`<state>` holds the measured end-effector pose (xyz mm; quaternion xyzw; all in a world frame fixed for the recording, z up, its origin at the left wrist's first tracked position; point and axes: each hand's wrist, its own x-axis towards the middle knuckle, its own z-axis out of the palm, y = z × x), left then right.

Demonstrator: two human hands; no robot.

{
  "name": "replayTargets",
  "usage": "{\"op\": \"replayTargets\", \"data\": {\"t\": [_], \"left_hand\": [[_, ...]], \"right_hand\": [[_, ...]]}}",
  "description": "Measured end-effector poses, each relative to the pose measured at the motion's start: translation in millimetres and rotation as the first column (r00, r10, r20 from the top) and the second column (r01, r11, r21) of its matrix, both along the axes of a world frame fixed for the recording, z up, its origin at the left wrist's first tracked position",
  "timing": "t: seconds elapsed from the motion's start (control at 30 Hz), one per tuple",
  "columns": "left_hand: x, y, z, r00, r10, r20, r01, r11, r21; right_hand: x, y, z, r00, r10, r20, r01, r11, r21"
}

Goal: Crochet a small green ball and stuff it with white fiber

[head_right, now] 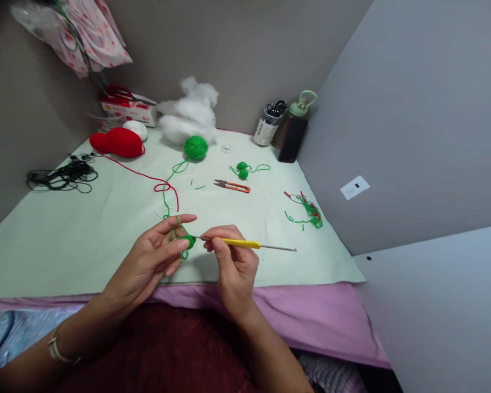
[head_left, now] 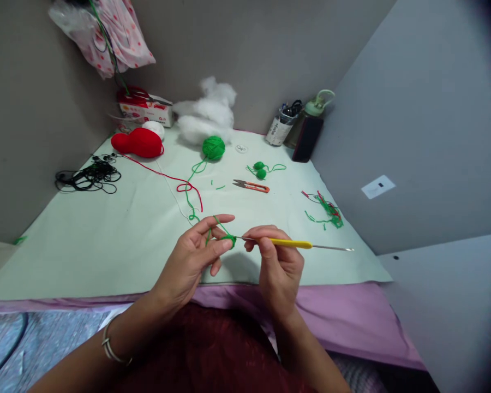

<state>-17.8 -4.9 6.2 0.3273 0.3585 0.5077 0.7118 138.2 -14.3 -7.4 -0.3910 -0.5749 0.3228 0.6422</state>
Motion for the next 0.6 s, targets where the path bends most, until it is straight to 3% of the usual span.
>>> {"op": "replayTargets", "data": {"t": [0.1,0.23,0.3,0.4,0.5,0.6], "left_hand": [[-3.0,0.7,-0.8,0.999,0.021,-0.029,-0.020,0.999,0.029],[-2.3,0.1,1.1,1.000,0.012,-0.019,-0.011,0.999,0.043],[-0.3,-0.6,1.1,1.000,-0.030,-0.004,0.030,0.998,0.053],[2.1,-1.3,-1.0,0.998,-0.064,-0.006,0.065,0.996,0.058],[4.0,-1.9,-3.2,0.999,-0.011,-0.036,0.013,0.999,0.045],[6.1,-2.4,-3.6,0.999,0.026,0.037,-0.026,1.000,-0.001]], "right_hand": [[3.7,-3.4,2.3,1.000,-0.020,-0.001,0.020,1.000,0.014],[4.8,0.5,2.7,0.979,0.088,-0.184,-0.099,0.994,-0.050],[2.6,3.7,2.0,0.974,0.125,-0.188,-0.140,0.988,-0.067],[-1.7,5.1,1.2,0.996,0.071,-0.052,-0.073,0.997,-0.036],[-4.4,1.8,-2.0,0.996,-0.004,0.091,-0.001,0.999,0.050],[-5.1,-3.0,-9.9,0.926,-0.154,0.345,0.057,0.959,0.276]]}}
